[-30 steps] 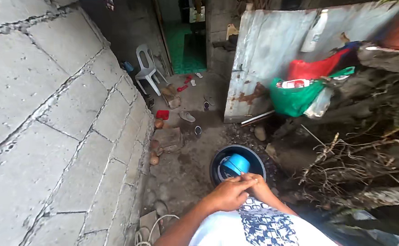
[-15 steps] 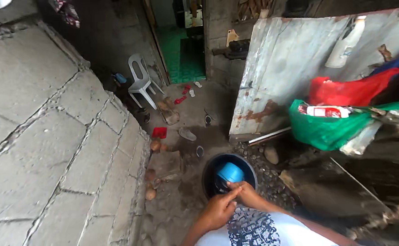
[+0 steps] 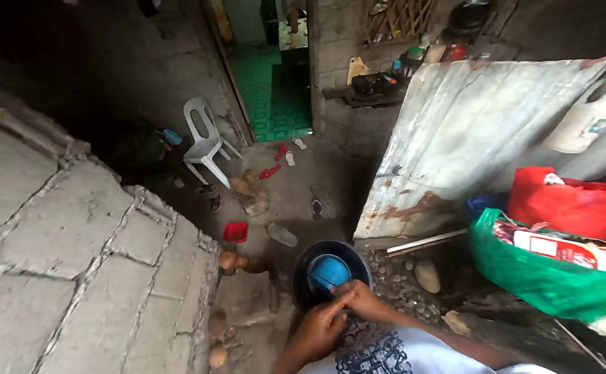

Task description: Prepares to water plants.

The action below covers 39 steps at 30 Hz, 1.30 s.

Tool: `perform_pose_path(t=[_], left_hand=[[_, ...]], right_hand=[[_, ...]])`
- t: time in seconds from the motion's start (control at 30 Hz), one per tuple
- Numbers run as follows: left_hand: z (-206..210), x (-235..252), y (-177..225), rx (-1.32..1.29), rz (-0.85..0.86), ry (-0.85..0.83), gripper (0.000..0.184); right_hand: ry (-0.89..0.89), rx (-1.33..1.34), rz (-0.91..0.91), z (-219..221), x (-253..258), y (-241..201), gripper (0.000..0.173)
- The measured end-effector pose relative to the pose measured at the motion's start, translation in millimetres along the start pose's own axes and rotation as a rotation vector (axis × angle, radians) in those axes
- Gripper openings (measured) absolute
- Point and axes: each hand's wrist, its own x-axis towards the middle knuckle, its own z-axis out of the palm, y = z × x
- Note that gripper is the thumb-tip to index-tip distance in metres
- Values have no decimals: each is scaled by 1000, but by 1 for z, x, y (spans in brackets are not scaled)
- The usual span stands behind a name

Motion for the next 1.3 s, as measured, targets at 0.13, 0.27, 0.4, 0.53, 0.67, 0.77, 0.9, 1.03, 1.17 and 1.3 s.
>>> perform_pose_path(t=[0.13,0.27,0.4,0.53,0.67,0.77,0.9,1.03,1.17,1.3], left_hand=[[-42,58,-31,38,31,-31,42],[-103,121,-61,-9,10,-163,47],[-167,179,-88,-71,76,-206,49],[-227,221,-102,-100,192,-217,51],[-265,252,-124,-93,143,-245,52],[-283,270,-139,-136,123,-215,54],[-312,298,-153,-122,65,-155,52],[-346,336,-166,-79,55,-59,52],[-375,391,-187,-111,67,53,52],[-405,451,-186,-78,35,105,51]], right_hand=[[-13,-2,2,-29,64,-4,42],[38,-3,81,-61,137,-26,38],[93,-25,118,-92,206,-60,32],[94,-86,183,-118,260,-112,34],[110,-117,200,-125,313,-107,34],[40,-130,253,-137,346,-115,36],[52,-105,181,-148,405,-99,41],[-122,-116,183,-184,459,-135,48],[-199,-135,126,-227,525,-153,50],[-277,-189,70,-283,575,-176,50]])
